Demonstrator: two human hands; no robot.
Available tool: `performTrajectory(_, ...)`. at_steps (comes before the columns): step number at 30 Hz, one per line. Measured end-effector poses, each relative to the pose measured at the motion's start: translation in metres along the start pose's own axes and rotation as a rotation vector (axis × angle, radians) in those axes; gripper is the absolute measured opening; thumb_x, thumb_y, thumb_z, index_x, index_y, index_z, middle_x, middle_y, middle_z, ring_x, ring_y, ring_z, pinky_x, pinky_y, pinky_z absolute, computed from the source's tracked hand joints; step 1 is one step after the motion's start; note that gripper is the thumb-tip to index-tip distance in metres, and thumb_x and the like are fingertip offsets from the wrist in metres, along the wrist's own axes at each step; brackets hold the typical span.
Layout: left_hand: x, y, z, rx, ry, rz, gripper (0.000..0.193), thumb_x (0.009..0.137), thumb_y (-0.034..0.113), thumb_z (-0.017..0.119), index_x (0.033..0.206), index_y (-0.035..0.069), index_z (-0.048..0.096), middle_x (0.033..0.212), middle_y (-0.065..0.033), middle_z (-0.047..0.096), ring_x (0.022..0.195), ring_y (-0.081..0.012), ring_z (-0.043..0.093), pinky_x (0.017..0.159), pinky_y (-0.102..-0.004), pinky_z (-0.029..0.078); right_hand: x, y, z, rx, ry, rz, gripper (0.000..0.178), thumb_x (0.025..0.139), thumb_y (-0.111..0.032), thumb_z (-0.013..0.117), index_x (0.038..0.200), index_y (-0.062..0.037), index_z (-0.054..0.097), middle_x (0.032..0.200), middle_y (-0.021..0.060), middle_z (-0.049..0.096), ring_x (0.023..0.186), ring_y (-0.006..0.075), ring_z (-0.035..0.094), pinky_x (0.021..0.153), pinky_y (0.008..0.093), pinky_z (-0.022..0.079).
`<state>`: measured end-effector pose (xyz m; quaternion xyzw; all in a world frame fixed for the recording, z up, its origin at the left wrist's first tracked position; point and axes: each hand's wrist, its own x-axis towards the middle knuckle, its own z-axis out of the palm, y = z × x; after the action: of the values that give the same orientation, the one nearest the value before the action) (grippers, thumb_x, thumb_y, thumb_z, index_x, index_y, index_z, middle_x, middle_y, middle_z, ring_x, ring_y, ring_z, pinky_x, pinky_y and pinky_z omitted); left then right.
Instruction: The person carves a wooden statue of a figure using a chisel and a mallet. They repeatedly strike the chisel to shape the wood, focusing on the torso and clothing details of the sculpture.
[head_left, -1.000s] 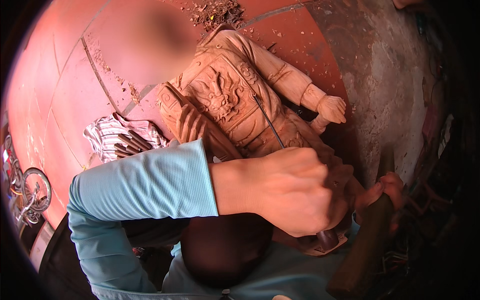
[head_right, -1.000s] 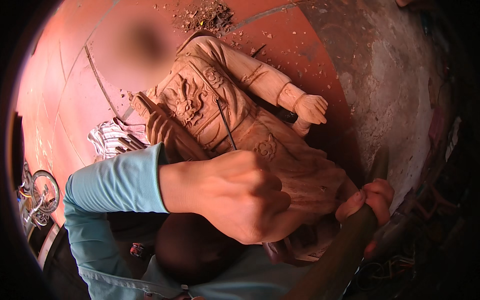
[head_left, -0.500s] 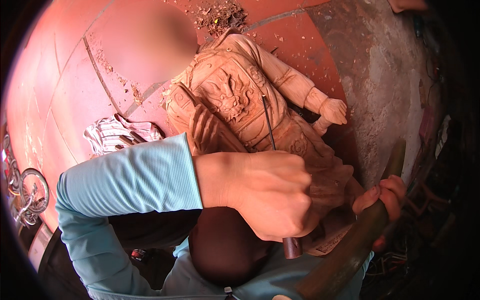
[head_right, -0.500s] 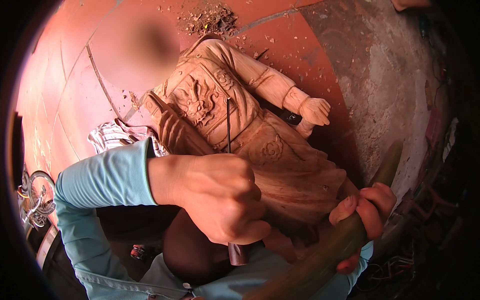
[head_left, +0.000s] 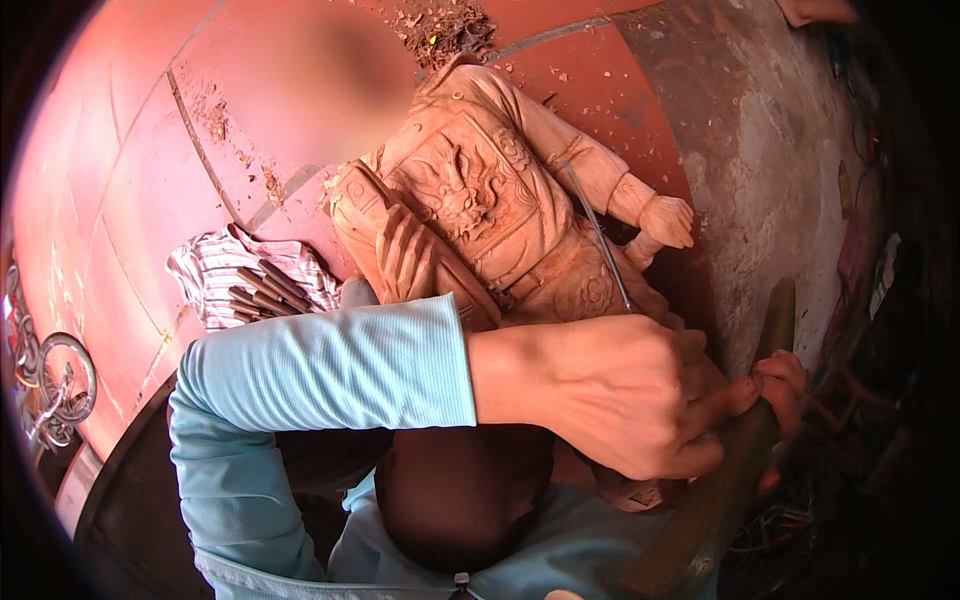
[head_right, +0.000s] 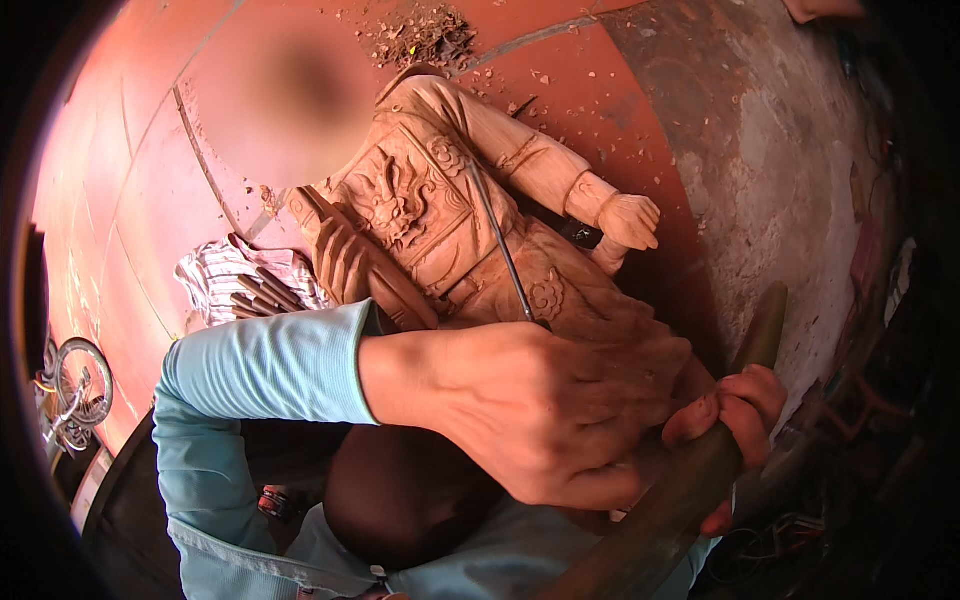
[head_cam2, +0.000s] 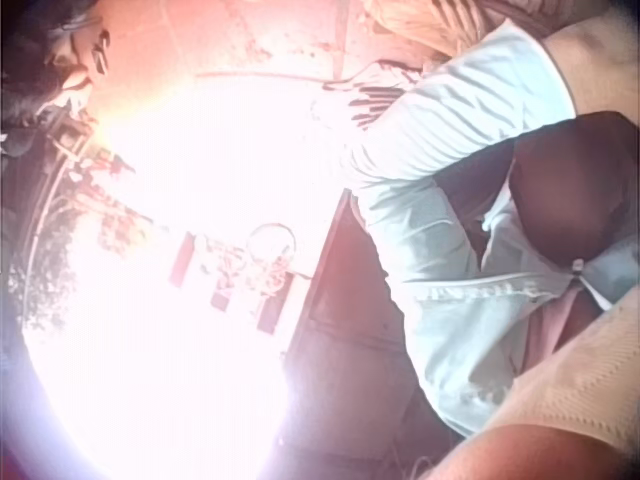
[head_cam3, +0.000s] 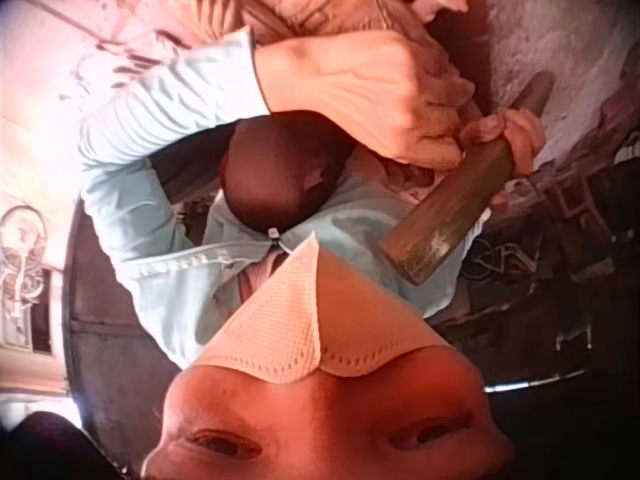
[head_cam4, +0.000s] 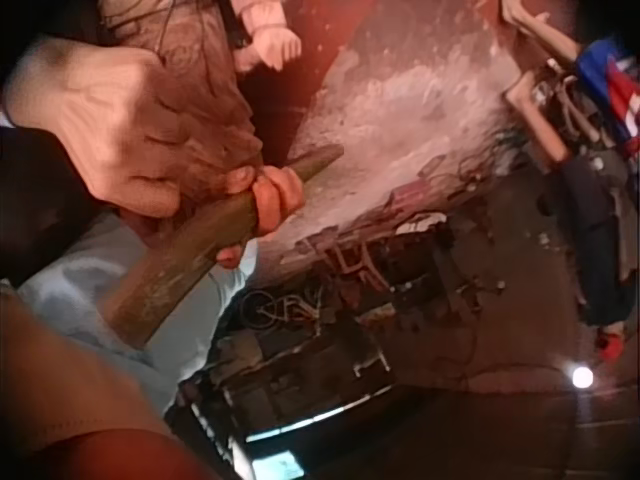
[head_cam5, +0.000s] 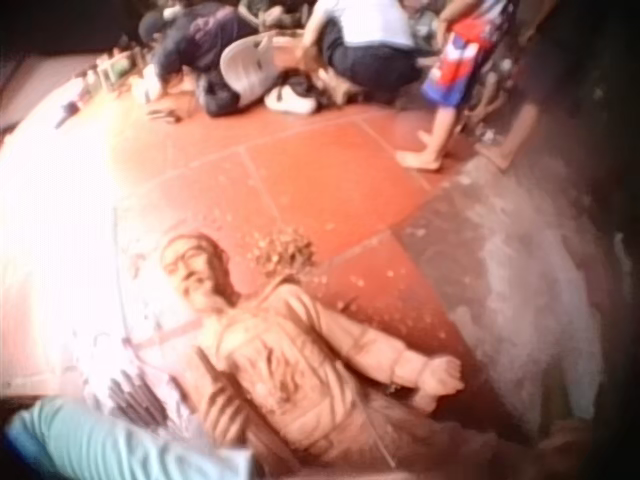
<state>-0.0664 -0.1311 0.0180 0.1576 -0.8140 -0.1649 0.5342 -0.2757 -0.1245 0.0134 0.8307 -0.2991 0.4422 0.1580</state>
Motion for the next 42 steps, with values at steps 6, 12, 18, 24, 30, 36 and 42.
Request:
performTrajectory(6,0.027,-0.005,0.037,0.183,-0.173,-0.285,0.025,0.072,0.025,0.059,0.091,0.009,0.056,0.079,-0.0035,0.055,0.067,-0.0182,0.06,0.054,-0.0286,0.046,0.02,0.011,-0.065,0.19,-0.499,0.836,0.047,0.083,-0.004,0.062,0.122,0.006,0.038,0.099,0.0101,0.054,0.075,0.0134,0.053,0.075,0.0306,0.043)
performTrajectory(12,0.017,-0.047,0.069,0.259,-0.167,-0.502,0.032,0.082,0.042,0.057,0.086,0.01,0.059,0.072,-0.0022,0.057,0.061,-0.0204,0.064,0.048,-0.0323,0.046,0.013,-0.001,-0.063,0.616,-0.499,1.768,0.042,0.085,-0.002,0.059,0.122,0.0001,0.04,0.089,0.0069,0.053,0.065,0.0116,0.051,0.059,0.0254,0.044)
performTrajectory(18,0.012,-0.06,0.08,0.306,-0.094,-0.603,0.038,0.086,0.046,0.053,0.08,0.009,0.057,0.07,-0.0039,0.058,0.054,-0.0231,0.062,0.045,-0.034,0.046,-0.022,-0.008,-0.064,0.658,-0.504,1.852,0.044,0.085,-0.002,0.059,0.124,-0.001,0.039,0.087,0.0068,0.053,0.064,0.0113,0.051,0.058,0.0255,0.044)
performTrajectory(24,0.012,-0.062,0.074,0.3,-0.09,-0.624,0.04,0.087,0.046,0.052,0.078,0.008,0.056,0.068,-0.0057,0.059,0.051,-0.0269,0.061,0.042,-0.0372,0.045,-0.03,-0.013,-0.062,0.65,-0.514,1.833,0.049,0.086,0.0,0.057,0.13,-0.0013,0.037,0.088,0.007,0.054,0.064,0.0111,0.051,0.059,0.0254,0.045)
performTrajectory(30,0.01,-0.061,0.071,0.273,-0.104,-0.619,0.041,0.087,0.047,0.051,0.078,0.007,0.057,0.067,-0.0066,0.059,0.05,-0.0281,0.061,0.041,-0.0388,0.044,-0.027,-0.015,-0.064,0.607,-0.438,1.866,0.046,0.085,-0.001,0.057,0.127,-0.0019,0.038,0.09,0.0077,0.054,0.065,0.0124,0.051,0.059,0.0267,0.044)
performTrajectory(36,0.01,-0.061,0.071,0.248,-0.112,-0.647,0.04,0.087,0.045,0.053,0.079,0.007,0.057,0.068,-0.0069,0.06,0.053,-0.0287,0.062,0.042,-0.0397,0.044,-0.021,-0.015,-0.063,0.58,-0.358,1.888,0.046,0.085,-0.002,0.058,0.126,-0.0026,0.038,0.091,0.0077,0.053,0.064,0.0127,0.05,0.059,0.027,0.044)
performTrajectory(42,0.012,-0.066,0.071,0.204,-0.028,-0.723,0.036,0.087,0.044,0.054,0.082,0.008,0.058,0.073,-0.0068,0.062,0.056,-0.0305,0.063,0.044,-0.0411,0.046,-0.022,-0.006,-0.059,0.558,-0.473,1.758,0.049,0.086,-0.002,0.058,0.129,-0.003,0.036,0.091,0.0078,0.052,0.065,0.0122,0.05,0.06,0.0263,0.044)
